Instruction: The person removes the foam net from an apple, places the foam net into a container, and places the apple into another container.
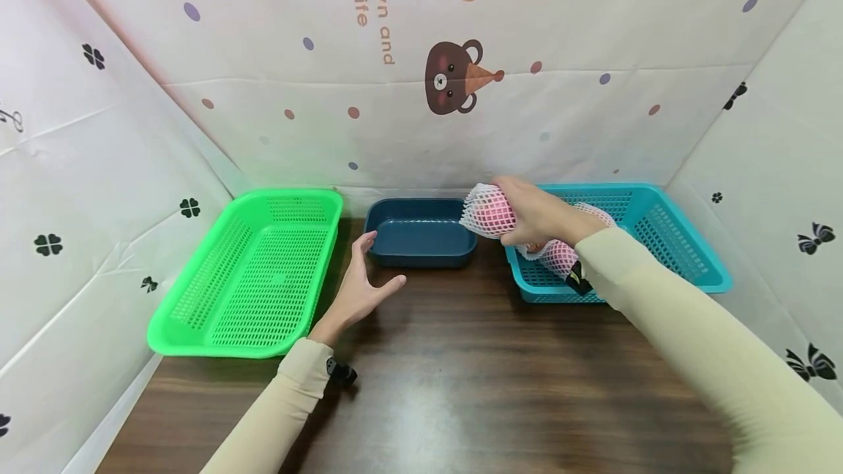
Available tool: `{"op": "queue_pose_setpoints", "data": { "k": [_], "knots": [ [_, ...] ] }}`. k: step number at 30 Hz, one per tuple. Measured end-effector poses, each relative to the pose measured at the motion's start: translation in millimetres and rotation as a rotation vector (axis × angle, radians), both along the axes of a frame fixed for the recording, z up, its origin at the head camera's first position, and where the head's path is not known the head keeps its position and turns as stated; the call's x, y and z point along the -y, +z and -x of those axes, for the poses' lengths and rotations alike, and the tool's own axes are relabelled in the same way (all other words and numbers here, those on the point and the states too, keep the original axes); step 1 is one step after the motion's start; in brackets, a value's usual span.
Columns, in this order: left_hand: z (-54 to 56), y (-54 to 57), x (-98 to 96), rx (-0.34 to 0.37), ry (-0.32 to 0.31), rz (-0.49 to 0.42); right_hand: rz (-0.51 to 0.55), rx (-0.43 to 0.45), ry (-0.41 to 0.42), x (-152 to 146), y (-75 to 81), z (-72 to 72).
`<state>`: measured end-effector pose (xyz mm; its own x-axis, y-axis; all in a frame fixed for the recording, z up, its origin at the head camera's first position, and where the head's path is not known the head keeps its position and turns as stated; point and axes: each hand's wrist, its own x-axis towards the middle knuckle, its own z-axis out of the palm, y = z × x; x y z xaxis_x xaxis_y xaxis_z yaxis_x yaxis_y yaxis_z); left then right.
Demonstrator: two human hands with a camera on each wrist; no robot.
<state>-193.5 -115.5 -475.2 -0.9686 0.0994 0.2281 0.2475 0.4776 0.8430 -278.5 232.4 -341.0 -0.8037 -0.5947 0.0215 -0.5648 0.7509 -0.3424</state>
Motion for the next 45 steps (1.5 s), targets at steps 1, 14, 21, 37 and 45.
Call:
{"op": "queue_pose_setpoints", "data": {
  "k": [1,14,21,37,45],
  "knots": [
    [-0.5,-0.7,0.0,0.002,0.000,-0.003,0.003,-0.004,0.011,2.0,-0.4,0.2],
    [-6.9,-7.2,0.8,-0.007,-0.006,-0.023,-0.022,-0.020,0.029,34.7,-10.9,-8.1],
    [-11.2,-10.8,-0.3,-0.008,-0.005,-0.028,-0.011,-0.042,0.079,51.1,-22.8,-12.3],
    [-18.3,-13.5,6.0,0.059,-0.001,-0.008,-0.033,-0.045,0.141,83.1,-39.8,-32.9],
    [-20.5,-15.6,10.7,0.066,-0.014,0.004,-0.029,-0.120,0.185,98.3,-56.8,-40.1]
  ]
}}
